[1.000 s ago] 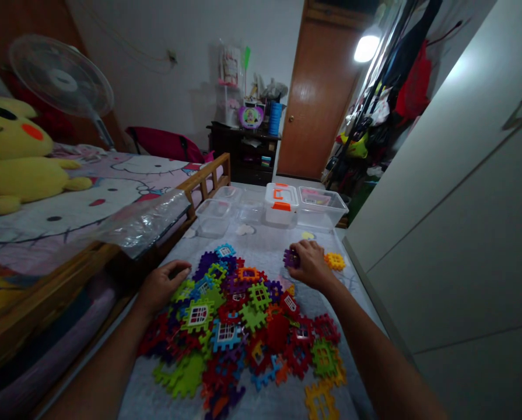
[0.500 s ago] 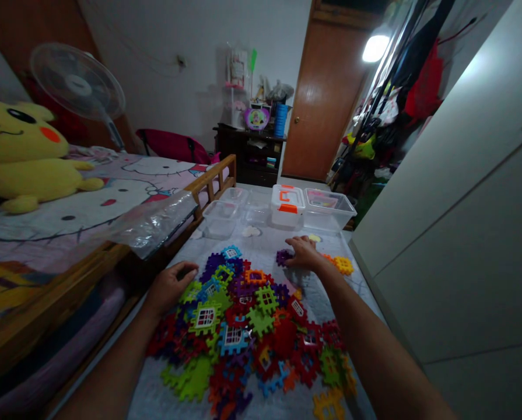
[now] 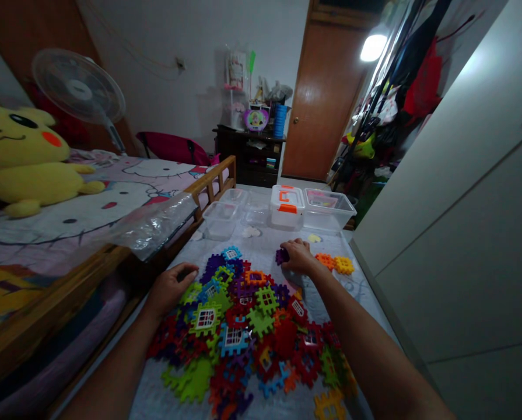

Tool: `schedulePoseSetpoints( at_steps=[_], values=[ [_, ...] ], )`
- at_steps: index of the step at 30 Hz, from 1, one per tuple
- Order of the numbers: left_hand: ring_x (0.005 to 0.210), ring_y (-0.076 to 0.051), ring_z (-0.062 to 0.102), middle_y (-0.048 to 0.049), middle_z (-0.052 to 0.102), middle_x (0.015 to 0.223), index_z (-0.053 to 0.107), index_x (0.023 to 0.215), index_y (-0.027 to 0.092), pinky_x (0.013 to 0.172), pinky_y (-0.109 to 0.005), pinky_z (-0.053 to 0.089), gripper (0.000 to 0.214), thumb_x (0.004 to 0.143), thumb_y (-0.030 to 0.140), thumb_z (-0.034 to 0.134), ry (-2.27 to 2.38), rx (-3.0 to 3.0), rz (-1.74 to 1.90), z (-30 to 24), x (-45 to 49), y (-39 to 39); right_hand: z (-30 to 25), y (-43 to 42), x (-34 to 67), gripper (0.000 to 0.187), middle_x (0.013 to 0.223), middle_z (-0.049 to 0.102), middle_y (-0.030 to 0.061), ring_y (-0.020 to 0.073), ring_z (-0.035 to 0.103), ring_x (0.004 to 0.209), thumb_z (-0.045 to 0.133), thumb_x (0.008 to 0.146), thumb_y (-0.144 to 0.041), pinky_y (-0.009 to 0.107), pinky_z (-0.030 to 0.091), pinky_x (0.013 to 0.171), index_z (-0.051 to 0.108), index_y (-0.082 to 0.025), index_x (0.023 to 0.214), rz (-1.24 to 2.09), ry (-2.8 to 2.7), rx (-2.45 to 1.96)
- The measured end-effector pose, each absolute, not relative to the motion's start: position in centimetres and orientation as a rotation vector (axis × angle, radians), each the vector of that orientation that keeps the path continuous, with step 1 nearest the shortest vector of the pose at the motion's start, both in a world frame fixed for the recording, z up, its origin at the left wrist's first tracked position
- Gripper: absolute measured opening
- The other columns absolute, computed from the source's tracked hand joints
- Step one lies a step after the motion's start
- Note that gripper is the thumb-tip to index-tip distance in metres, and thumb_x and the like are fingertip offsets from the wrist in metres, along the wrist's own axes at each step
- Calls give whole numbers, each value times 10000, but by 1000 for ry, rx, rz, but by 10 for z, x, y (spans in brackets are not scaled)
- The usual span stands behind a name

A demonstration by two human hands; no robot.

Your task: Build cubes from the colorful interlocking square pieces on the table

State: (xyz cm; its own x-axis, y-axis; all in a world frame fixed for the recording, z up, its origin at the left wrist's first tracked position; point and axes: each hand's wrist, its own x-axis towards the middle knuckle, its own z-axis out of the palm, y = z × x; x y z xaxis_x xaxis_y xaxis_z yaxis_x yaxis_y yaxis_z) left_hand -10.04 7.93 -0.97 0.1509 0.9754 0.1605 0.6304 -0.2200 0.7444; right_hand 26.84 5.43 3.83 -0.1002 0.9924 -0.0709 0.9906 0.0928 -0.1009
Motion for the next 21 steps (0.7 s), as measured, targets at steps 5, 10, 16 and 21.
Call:
schedulePoseSetpoints(
  at_steps=[5,10,16,21],
  values=[
    [794,-252,702,-47,768,857,720,806,207,779,-316,543,407,675,565,578,1555,1900,876,-2,-97,76,39,55,269,430,1125,649,115,312,501,1081,695,704,-282,402,333,867,640,-203,1123,197,-2310,-2092],
    [813,-254,705,-56,768,878,721,809,199,825,-321,540,410,669,556,573,1557,1898,886,-1,-96,75,48,48,270,544,1274,592,133,337,468,1158,734,695,-308,442,341,917,607,-198,1212,185,-2252,-2077],
    [846,-258,701,-55,769,910,720,841,205,872,-324,524,413,693,563,575,1548,1929,869,-9,-100,79,75,-2,296,499,1310,584,113,277,486,1196,668,803,-304,417,368,978,558,-198,1278,212,-2165,-1932],
    [873,-262,700,-62,767,914,722,856,201,857,-314,521,432,698,573,569,1553,1938,855,-13,-103,83,77,-68,314,343,1011,695,58,194,631,891,627,825,-273,331,489,788,617,-206,1162,618,-2045,-1831]
  ],
)
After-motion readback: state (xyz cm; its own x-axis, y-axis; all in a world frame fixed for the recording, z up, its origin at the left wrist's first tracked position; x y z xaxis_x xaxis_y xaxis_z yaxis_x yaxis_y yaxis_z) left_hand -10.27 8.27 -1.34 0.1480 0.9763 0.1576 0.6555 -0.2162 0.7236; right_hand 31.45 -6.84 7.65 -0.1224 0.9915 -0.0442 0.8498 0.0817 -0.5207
